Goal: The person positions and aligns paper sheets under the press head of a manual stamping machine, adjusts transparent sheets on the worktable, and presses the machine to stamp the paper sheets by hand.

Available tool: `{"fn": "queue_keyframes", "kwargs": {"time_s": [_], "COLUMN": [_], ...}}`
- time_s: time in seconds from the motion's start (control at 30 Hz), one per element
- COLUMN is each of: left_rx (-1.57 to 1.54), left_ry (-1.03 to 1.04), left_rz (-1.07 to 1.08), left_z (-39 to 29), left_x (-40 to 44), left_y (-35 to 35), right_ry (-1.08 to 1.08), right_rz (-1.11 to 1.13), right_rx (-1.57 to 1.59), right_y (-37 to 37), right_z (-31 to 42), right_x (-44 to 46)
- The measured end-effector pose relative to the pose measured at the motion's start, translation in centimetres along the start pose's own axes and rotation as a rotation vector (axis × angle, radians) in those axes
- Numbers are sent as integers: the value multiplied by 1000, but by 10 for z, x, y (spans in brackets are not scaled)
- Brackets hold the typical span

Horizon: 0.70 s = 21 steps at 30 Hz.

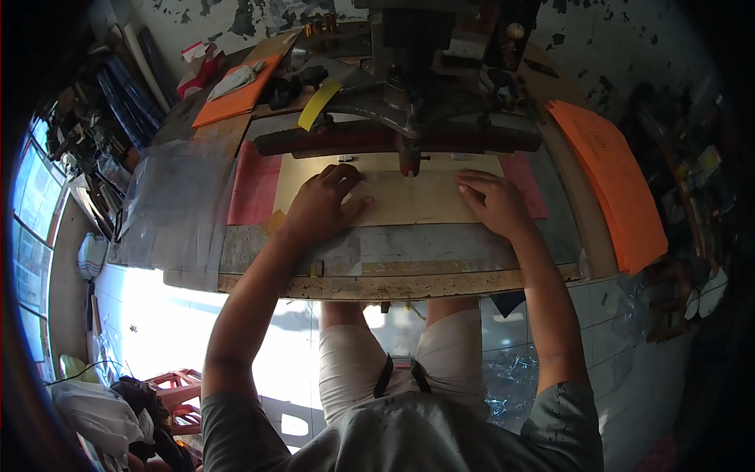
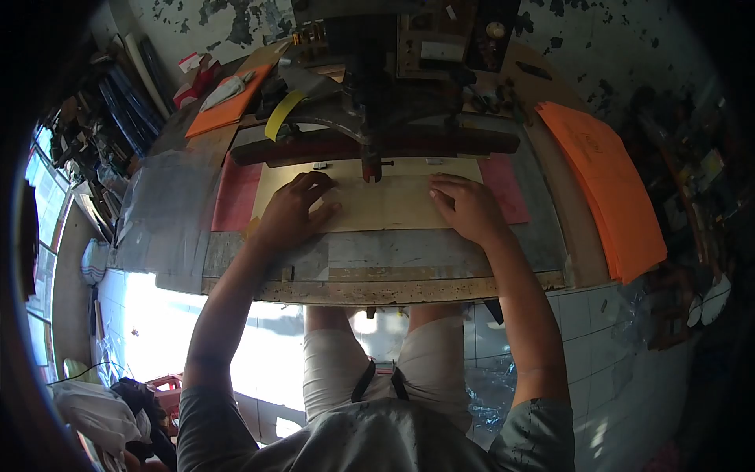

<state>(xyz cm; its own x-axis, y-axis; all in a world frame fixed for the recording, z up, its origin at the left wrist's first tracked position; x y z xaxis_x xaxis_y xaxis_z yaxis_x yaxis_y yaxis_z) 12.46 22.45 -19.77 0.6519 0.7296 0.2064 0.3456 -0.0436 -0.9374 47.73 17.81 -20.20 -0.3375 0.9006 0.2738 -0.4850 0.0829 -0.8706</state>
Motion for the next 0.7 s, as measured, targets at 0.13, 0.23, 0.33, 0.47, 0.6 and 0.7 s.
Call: {"fn": "queue_keyframes", "kwargs": {"time_s": [0.13, 0.23, 0.33, 0.47, 0.6, 0.7], "left_rx": [63, 60, 175, 162, 6, -22], "left_ry": [-12, -71, -103, -49, 159, 204], "left_rz": [-59, 8, -20, -41, 54, 116], "left_z": [8, 9, 13, 5, -9, -2], "left_x": [0, 1, -2, -4, -7, -4], "left_y": [3, -4, -5, -5, -3, 8], "right_ry": [78, 83, 121, 25, -248, -257], "right_rz": [-19, -79, -81, -82, 25, 125], "right_rx": [-13, -29, -57, -175, -144, -61], "right_y": [-3, -4, -7, -3, 4, 9], "right_z": [-6, -7, -1, -3, 17, 14], "right_x": [-1, 0, 1, 1, 3, 4]}}
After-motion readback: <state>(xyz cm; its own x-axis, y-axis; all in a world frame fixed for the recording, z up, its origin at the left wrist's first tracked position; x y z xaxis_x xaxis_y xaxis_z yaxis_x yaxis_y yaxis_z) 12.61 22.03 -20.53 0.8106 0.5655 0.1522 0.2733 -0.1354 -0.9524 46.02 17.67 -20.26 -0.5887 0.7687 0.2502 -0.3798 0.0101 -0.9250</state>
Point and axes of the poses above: each hand's wrist, its own x-axis towards the middle knuckle, its own y-axis out of the palm, z = x × y, the point moved 1 cm from there along x, towards the middle knuckle, and after that the axes turned 12 degrees about z, right-handed, at the moved point
